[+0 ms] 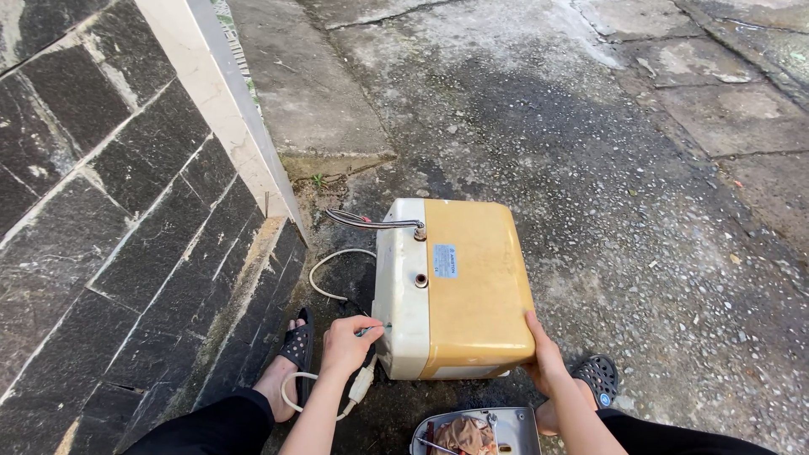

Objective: Repairing a small water heater by stripping and connecting electrical wires.

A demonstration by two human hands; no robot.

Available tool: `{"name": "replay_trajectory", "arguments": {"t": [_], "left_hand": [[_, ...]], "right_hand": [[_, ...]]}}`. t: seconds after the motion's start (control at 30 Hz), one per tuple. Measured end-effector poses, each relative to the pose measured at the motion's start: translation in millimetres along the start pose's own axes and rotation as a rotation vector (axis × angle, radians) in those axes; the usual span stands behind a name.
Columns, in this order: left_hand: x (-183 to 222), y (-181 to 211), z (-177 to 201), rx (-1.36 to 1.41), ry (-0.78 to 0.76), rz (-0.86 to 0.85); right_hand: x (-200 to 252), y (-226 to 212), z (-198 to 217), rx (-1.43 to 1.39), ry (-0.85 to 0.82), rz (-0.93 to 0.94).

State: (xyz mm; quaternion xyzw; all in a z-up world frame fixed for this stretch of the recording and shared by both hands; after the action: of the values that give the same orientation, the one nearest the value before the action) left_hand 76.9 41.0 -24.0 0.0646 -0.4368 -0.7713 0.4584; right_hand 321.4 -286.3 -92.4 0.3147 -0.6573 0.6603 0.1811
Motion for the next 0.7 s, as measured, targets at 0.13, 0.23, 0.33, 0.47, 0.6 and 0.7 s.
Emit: {"name": "replay_trajectory", "arguments": {"t": [0.13, 0.23, 0.33, 0.47, 0.6, 0.7], "left_hand": [[3.1, 7.4, 2.0, -0.044, -0.005, 0.042], [0.5, 3.8, 0.8, 0.044, -0.031, 0.096], [-1.2, -1.7, -7.5, 0.173, -0.118, 0.141], [4.0, 7.0, -4.7, 0.111, -0.137, 0.135], [0.3, 4.7, -8.6, 0.032, -0.068, 0.063], [-2.7, 1.8, -11.2, 0.035, -0.052, 0.007]], "right_hand": [[2.6, -2.3, 2.2, 0.036, 0.024, 0.015], [11.7, -9.5, 3.1, 0.181, 0.086, 0.024], [4.3, -8.2, 9.7, 0.179, 0.121, 0.044], [6.7, -9.4, 13.1, 0.239, 0.179, 0.024], [11.1, -9.7, 13.1, 0.287, 0.217, -0.004], [-2.0, -1.1, 16.5, 0.274, 0.188, -0.017]]}}
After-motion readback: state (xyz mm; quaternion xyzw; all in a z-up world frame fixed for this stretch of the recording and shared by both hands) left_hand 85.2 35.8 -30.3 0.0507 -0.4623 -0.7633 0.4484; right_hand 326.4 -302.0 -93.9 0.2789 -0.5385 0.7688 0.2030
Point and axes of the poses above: each hand's wrist, its own x-axis away from the middle knuckle, its own z-axis out of the back of the hand, y = z × x, the point moved 9 cm from there along -x, towards the middle knuckle
